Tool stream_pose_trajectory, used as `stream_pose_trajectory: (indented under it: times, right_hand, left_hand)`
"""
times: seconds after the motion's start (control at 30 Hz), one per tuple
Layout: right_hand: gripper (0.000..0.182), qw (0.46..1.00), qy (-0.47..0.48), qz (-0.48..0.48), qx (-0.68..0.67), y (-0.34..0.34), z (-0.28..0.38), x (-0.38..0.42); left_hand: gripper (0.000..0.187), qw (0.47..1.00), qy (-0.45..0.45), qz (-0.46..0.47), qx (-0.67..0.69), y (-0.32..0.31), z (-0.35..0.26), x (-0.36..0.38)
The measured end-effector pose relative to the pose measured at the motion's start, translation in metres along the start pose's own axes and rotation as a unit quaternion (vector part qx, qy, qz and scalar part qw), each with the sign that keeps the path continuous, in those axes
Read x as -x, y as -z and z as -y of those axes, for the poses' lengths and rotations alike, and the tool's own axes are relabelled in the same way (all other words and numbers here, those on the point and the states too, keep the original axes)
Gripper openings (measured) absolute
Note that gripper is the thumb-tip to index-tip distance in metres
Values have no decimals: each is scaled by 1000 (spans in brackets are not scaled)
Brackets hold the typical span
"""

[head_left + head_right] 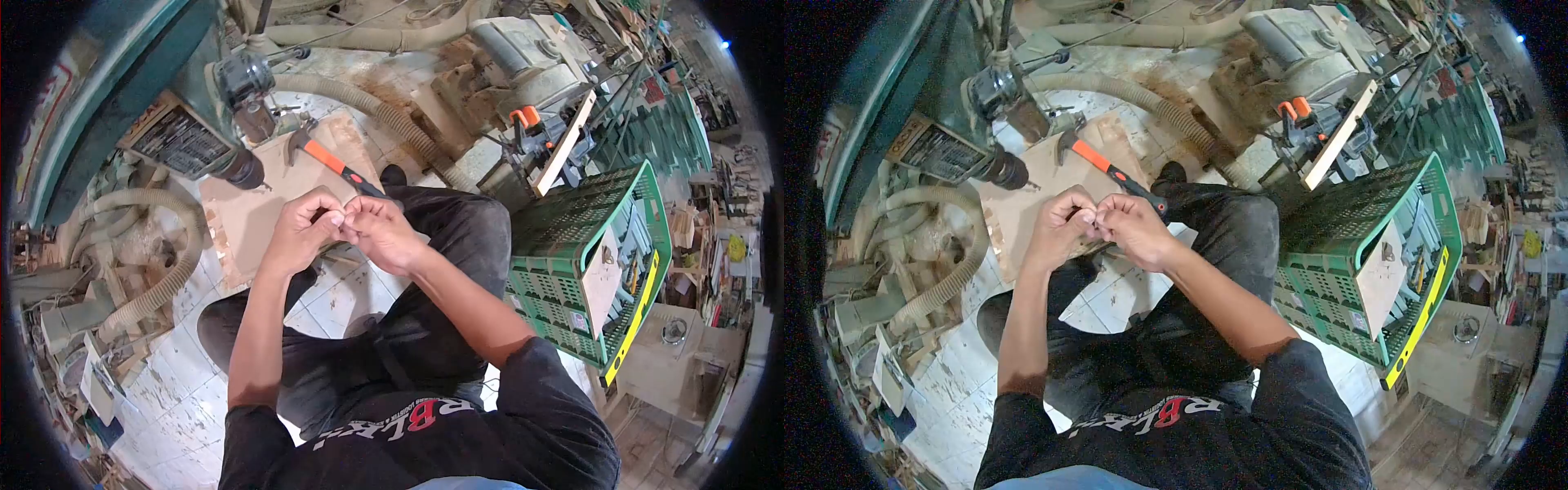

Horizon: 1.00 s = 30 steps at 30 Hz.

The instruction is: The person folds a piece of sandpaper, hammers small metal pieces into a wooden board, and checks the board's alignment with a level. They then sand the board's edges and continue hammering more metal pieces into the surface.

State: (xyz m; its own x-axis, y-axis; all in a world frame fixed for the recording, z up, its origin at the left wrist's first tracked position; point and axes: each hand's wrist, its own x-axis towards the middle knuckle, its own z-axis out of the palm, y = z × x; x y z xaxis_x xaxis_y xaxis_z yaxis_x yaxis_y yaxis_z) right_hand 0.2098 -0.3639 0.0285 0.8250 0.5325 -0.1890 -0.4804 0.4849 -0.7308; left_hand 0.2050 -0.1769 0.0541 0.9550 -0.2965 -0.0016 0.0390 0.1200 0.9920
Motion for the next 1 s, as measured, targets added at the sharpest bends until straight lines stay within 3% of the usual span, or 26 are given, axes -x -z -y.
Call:
stream_pose_trajectory:
  times: [0.03,0.23,0.3,0.33,0.47,0.57,0.73,0.8,0.87,0.9,0.93,0.97,1.0]
  right_hand:
    - [5,992,-42,29,-112,-4,3,4]
    - [5,982,-134,11,-137,-11,3,7]
    - [5,982,-104,-108,-113,-9,-7,1]
    - [6,972,-139,-142,-128,-12,-8,-2]
    - [10,954,-224,-76,-187,0,-5,-3]
    - [10,966,-215,-117,-84,2,-5,-5]
    - [9,958,-253,-77,-115,5,0,-11]
    - [8,973,-149,-171,-29,2,0,-14]
    - [7,974,-134,-183,5,5,4,-14]
    - [7,973,-120,-193,38,5,6,-15]
    - [7,970,-116,-208,47,2,8,-15]
    - [7,970,-119,-204,51,2,7,-13]
    - [8,970,-108,-208,66,3,6,-12]
  left_hand:
    - [10,999,2,32,3,2,-5,2]
    - [10,992,76,98,-26,17,-6,-7]
    - [10,990,122,71,23,15,2,-9]
    - [10,983,161,59,73,15,7,-11]
    - [10,992,101,79,-2,20,31,-11]
    - [11,988,112,107,30,22,34,-11]
    - [12,986,128,101,23,32,40,-17]
    - [12,986,141,81,42,31,47,-24]
    - [12,955,100,-1,-279,27,57,-34]
    - [12,956,99,-5,-278,22,57,-33]
    - [12,895,-33,-76,-438,16,56,-30]
    - [13,788,-161,-145,-577,8,50,-25]
    - [13,787,-159,-152,-577,2,42,-23]
